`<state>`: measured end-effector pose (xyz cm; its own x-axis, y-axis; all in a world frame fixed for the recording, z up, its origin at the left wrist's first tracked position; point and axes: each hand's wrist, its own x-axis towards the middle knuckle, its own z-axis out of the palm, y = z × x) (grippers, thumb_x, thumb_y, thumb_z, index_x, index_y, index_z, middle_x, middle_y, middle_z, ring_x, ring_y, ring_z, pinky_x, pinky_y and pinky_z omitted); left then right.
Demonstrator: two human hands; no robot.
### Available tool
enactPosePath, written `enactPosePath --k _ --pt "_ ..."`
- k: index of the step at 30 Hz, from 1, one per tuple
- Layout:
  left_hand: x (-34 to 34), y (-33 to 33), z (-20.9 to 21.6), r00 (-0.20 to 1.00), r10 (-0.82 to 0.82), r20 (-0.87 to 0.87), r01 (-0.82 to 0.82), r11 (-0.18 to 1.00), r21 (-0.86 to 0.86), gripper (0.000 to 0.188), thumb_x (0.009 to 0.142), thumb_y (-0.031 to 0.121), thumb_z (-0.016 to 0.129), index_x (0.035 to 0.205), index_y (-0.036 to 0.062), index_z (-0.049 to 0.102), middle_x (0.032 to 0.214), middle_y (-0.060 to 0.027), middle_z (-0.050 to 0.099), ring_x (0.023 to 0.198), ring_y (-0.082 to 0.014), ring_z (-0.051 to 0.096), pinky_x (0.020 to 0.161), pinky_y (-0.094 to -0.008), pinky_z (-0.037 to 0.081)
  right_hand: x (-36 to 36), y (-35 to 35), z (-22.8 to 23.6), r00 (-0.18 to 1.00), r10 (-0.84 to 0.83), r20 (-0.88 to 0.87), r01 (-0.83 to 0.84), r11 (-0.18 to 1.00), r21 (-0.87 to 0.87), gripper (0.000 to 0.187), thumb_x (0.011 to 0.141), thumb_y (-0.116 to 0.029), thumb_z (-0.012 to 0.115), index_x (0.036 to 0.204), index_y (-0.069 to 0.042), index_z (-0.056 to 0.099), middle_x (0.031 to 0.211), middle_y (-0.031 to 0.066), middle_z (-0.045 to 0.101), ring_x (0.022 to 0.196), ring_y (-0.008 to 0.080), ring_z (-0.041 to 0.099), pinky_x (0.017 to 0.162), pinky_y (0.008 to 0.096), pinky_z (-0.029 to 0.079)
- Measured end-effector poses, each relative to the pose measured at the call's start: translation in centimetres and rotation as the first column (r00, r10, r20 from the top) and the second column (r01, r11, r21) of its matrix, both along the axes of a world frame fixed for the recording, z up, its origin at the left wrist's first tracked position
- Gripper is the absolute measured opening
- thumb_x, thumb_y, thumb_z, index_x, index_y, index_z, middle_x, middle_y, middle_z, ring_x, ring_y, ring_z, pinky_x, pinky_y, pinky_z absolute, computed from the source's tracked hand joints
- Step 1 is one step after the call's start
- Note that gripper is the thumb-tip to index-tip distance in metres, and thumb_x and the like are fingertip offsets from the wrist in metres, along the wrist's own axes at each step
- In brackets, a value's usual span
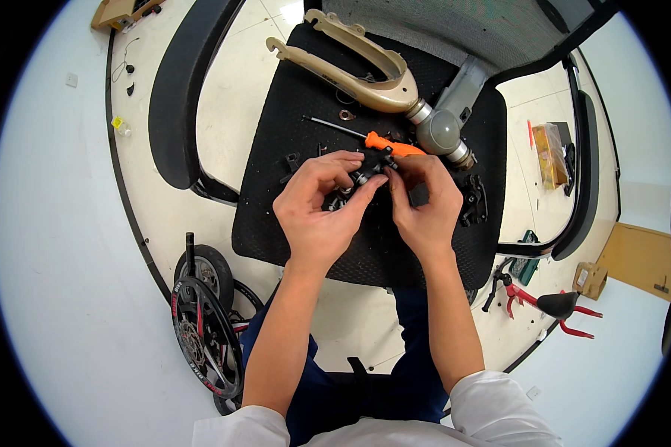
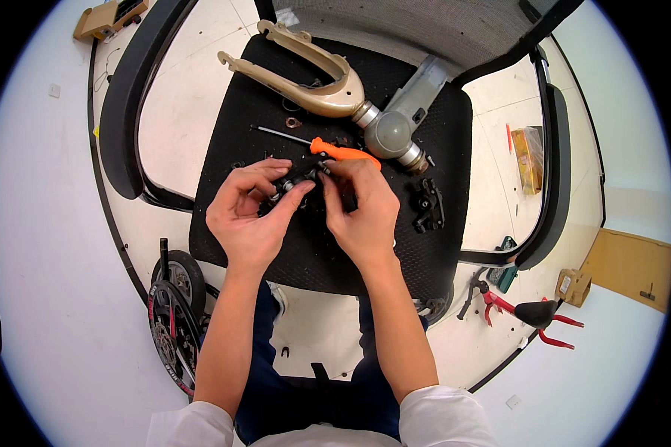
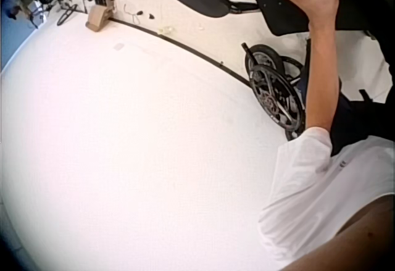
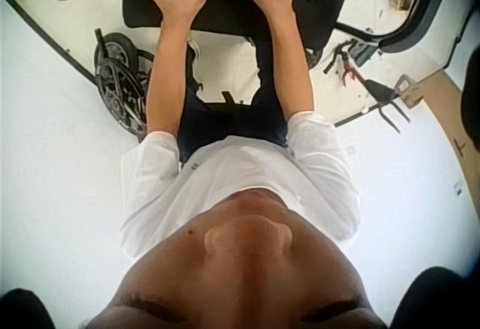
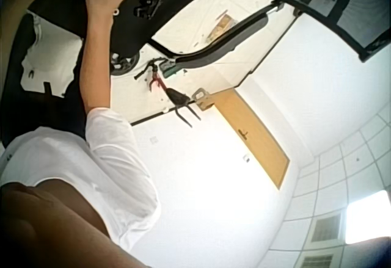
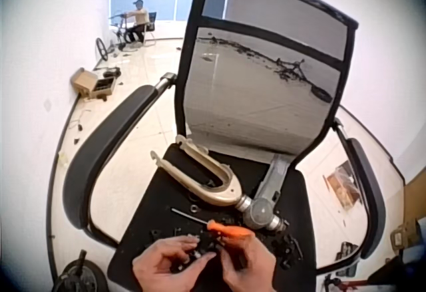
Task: The person assembles small bicycle components on a chair seat, handling bolts, nuts, washers, and a derailleur. They repeatedly pick up, align, and thread fasteners by hand, occasionally using an Allen key to tighten parts. The work remains on the chair surface throughout.
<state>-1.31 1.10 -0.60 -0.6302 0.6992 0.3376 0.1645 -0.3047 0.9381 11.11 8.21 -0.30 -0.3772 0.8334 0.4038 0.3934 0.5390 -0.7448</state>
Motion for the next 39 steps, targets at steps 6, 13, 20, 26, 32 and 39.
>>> enactPosePath --k 6,13,20,26,32,39 --pt "0.13 0.05 0.11 0.994 0.021 0.106 -0.014 0.998 -0.064 0.033 0.069 -0.015 0.081 0.081 -0.0007 0.053 0.094 -0.0136 0.066 0.099 -0.0229 0.068 0.089 -0.0338 0.056 -0.16 0.54 0.14 0.995 0.053 0.086 -0.077 0.947 0.311 0.02 0.075 0.005 0.075 0.093 -0.001 0.066 0.09 0.0095 0.066 0.073 0.02 0.066 0.062 0.0285 0.051" --pt "-0.14 -0.03 -0.03 0.998 0.012 0.056 -0.01 1.0 -0.022 0.034 0.068 -0.014 0.081 0.081 -0.0008 0.053 0.093 -0.0134 0.066 0.098 -0.023 0.068 0.089 -0.035 0.056 0.19 0.11 -0.04 0.998 -0.034 -0.053 0.016 0.951 -0.31 0.02 0.078 0.003 0.074 0.096 0.0 0.066 0.086 0.0116 0.068 0.071 0.0207 0.066 0.065 0.0282 0.052" --pt "-0.08 -0.02 -0.11 0.998 0.013 0.058 -0.011 0.999 -0.034 0.034 0.068 -0.015 0.081 0.081 -0.0007 0.054 0.094 -0.014 0.067 0.099 -0.0228 0.068 0.088 -0.0339 0.056 -0.22 0.26 -0.26 0.999 0.04 -0.023 -0.038 0.996 0.082 0.013 0.083 -0.002 0.073 0.093 0.002 0.065 0.085 0.0121 0.068 0.065 0.0168 0.065 0.062 0.0259 0.051" --pt "-0.18 -0.01 -0.17 0.999 0.013 0.032 -0.013 1.0 -0.009 0.034 0.068 -0.015 0.081 0.081 -0.0009 0.054 0.094 -0.014 0.067 0.098 -0.0228 0.068 0.087 -0.0334 0.056 -0.09 0.09 0.01 0.998 -0.028 -0.061 0.005 0.937 -0.35 0.012 0.085 -0.002 0.072 0.093 0.002 0.064 0.082 0.0114 0.066 0.063 0.0146 0.062 0.061 0.0264 0.049" --pt "-0.2 0.08 -0.32 1.0 0.017 0.023 -0.017 1.0 -0.008 0.034 0.068 -0.016 0.081 0.081 -0.0006 0.053 0.093 -0.014 0.066 0.098 -0.0229 0.068 0.087 -0.0335 0.056 -0.03 0.26 -0.43 0.999 0.029 -0.015 -0.029 0.999 0.027 0.017 0.085 -0.002 0.072 0.099 0.001 0.065 0.083 0.0119 0.067 0.064 0.0136 0.063 0.062 0.0273 0.05" --pt "-0.35 0.12 -0.3 0.999 0.018 0.034 -0.018 1.0 0.004 0.034 0.069 -0.016 0.08 0.08 -0.0005 0.053 0.093 -0.0137 0.066 0.098 -0.0231 0.067 0.087 -0.0343 0.056 -0.1 0.27 -0.27 0.985 -0.057 -0.162 -0.016 0.907 -0.42 0.015 0.085 -0.005 0.073 0.096 0.003 0.068 0.076 0.0078 0.069 0.063 0.0111 0.064 0.062 0.0261 0.051"
